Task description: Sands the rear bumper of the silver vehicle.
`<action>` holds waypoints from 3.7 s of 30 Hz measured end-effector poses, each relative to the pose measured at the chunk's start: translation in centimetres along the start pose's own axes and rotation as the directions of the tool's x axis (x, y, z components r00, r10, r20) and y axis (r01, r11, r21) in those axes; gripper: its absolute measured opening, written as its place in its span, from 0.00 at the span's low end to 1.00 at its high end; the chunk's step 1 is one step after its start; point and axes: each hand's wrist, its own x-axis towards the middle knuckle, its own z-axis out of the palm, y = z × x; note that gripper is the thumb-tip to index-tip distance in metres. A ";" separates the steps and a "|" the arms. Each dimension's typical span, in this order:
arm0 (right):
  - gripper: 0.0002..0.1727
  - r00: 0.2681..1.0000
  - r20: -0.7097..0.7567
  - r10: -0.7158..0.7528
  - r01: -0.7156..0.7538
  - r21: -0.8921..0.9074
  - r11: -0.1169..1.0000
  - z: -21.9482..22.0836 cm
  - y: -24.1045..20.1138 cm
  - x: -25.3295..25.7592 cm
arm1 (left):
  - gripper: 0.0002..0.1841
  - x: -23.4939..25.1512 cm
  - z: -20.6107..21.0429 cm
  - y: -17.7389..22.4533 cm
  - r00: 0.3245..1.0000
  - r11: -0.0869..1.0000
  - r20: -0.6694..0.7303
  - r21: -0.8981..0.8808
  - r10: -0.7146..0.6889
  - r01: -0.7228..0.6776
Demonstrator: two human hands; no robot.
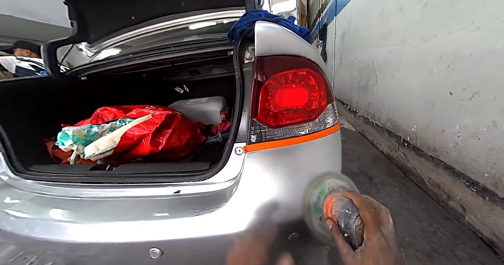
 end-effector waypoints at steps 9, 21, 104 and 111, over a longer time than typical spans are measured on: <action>0.43 1.000 0.024 0.000 0.001 -0.040 0.999 0.4 -1.7 0.2 | 0.34 14.1 -4.5 -13.4 0.966 0.942 -0.211 0.329 0.147 -0.072; 0.43 1.000 -0.027 0.012 -0.015 -0.101 0.995 1.0 -2.7 0.1 | 0.43 13.0 -3.9 -14.8 0.972 0.925 -0.151 0.361 0.181 -0.117; 0.41 0.938 -0.187 0.291 -0.309 -0.080 0.948 0.7 -2.3 3.5 | 0.38 13.1 -3.7 -13.8 0.986 0.918 -0.123 0.392 0.116 -0.059; 0.37 0.981 -0.186 0.056 -0.079 -0.117 0.990 4.4 -6.3 -0.3 | 0.38 13.0 -4.0 -14.5 0.985 0.929 -0.117 0.362 0.131 -0.080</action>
